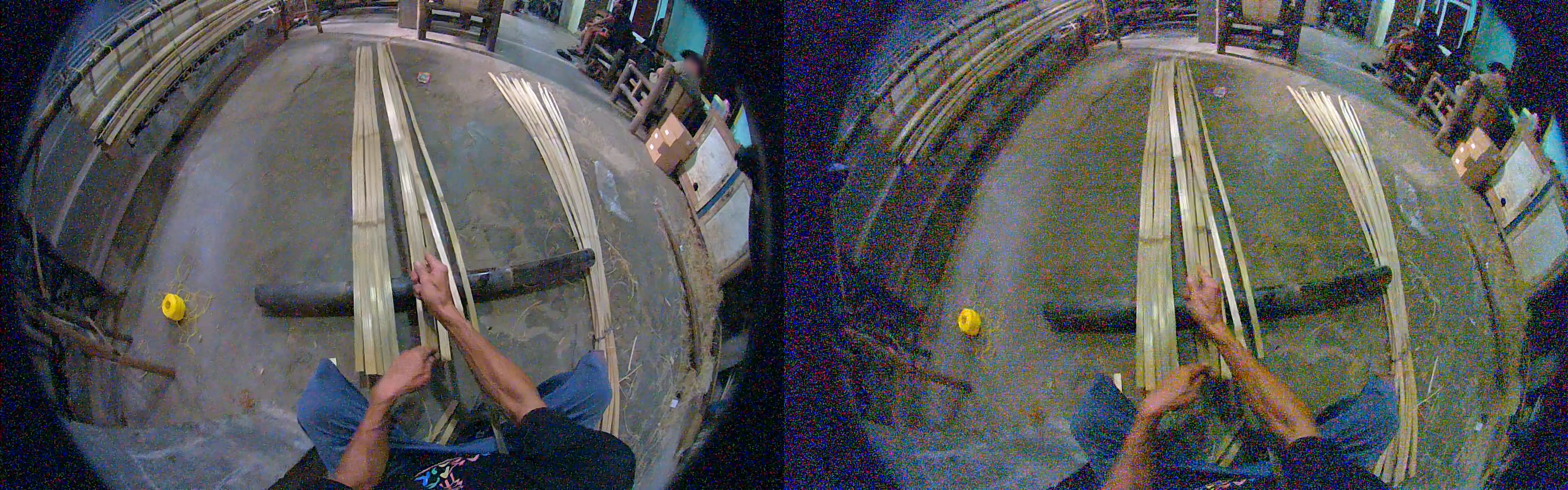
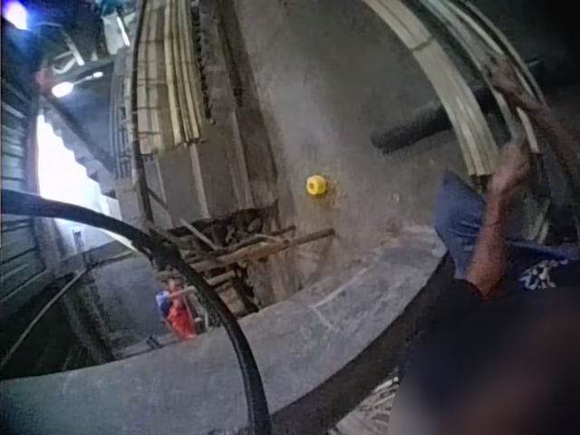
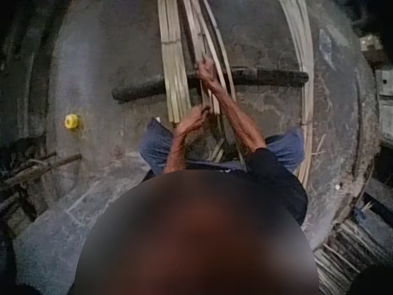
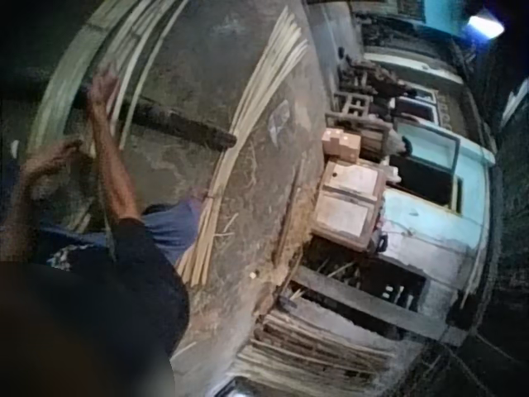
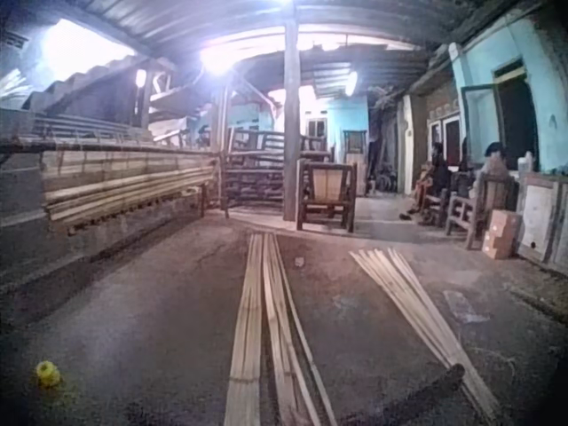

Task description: The person sits on the floor and repeatedly picks up thin bamboo strips, aligns them side-by-side, and places them into a growing stack. The person occasionally adjusts the alignment of the strips within the stack.

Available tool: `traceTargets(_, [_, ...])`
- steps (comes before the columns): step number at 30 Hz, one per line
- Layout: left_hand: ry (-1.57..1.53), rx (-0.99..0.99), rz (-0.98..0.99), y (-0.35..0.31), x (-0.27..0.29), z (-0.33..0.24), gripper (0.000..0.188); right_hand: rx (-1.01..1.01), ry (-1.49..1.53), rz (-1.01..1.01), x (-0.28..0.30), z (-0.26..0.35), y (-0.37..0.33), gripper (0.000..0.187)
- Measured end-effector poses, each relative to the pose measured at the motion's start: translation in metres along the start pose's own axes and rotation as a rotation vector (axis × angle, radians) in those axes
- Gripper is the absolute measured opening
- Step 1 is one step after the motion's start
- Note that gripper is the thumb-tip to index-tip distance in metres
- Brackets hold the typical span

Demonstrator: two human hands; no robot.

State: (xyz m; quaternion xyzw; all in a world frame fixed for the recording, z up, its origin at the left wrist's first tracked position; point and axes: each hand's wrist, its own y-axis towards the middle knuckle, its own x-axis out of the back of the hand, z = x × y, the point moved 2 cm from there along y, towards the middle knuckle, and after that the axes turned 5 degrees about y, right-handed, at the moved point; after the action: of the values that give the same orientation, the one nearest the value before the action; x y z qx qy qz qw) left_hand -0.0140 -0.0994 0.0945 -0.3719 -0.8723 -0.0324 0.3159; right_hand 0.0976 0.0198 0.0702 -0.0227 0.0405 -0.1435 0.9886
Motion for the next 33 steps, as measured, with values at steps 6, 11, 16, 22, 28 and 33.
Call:
traceTargets(6, [0.195,0.131,-0.111,-0.02,0.108,-0.011,0.027,-0.347,0.406,0.083,-0.064,-0.006,0.027,0.012])
traceTargets(11, [0.138,0.195,-0.094,-0.017,0.124,0.014,0.033,-0.476,0.516,0.021,-0.106,-0.047,0.043,0.006])
traceTargets(16, [0.291,0.369,-0.033,-0.005,0.118,0.07,0.025,-0.517,0.522,0.021,-0.119,-0.081,0.021,0.008])
traceTargets(22, [0.11,0.665,0.142,0.009,0.086,0.148,0.02,-0.51,0.388,-0.03,-0.117,-0.094,-0.012,0.051])
traceTargets(28, [-0.026,0.678,0.202,0.027,0.03,0.238,0.02,-0.294,0.173,0.029,-0.105,-0.082,-0.03,0.048])
traceTargets(33, [-0.045,0.507,0.171,0.025,0.025,0.251,0.022,-0.447,0.282,-0.002,-0.097,-0.094,-0.05,0.048])
